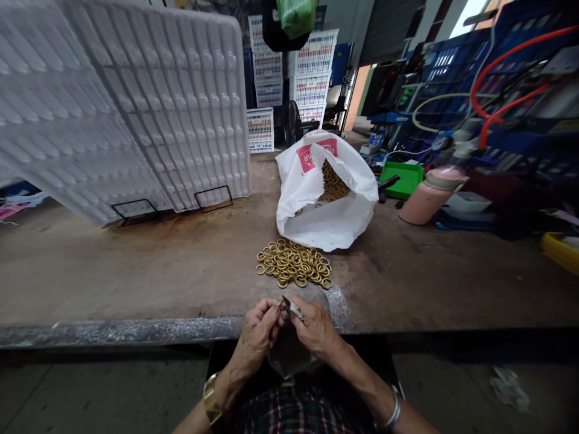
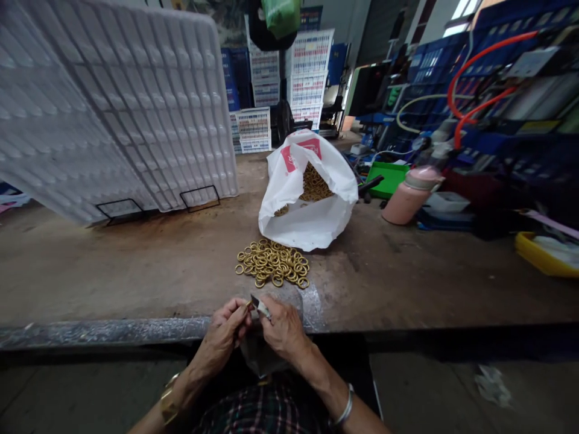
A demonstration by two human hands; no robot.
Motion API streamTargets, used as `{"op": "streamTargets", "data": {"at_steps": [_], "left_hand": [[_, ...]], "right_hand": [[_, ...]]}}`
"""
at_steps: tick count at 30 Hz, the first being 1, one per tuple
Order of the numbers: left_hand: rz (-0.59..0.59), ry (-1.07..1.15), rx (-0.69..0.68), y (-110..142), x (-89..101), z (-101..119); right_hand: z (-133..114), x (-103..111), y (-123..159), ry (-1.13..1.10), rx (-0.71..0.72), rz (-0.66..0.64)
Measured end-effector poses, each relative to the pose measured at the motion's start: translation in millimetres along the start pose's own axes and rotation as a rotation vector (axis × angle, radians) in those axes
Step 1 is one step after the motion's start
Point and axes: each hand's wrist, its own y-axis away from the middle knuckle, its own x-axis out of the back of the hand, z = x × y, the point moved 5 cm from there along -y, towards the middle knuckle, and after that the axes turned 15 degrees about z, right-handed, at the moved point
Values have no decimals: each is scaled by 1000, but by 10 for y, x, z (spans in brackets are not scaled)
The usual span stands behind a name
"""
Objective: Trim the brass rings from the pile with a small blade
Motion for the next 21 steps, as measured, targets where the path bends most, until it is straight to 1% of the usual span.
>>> {"op": "streamTargets", "data": {"at_steps": [3, 7, 11, 21], "left_hand": [[33, -38, -6, -4, -11, 31], [62, -74, -32, -13, -1, 42], [47, -92, -64, -14, 6, 39], [47, -117, -108, -48, 15, 33]], "right_hand": [[-46, 9, 53, 89, 87, -45], [-62, -15, 70, 122, 123, -70], [-56, -42, 76, 117, 138, -74], [-58, -63, 53, 164, 121, -114]]}}
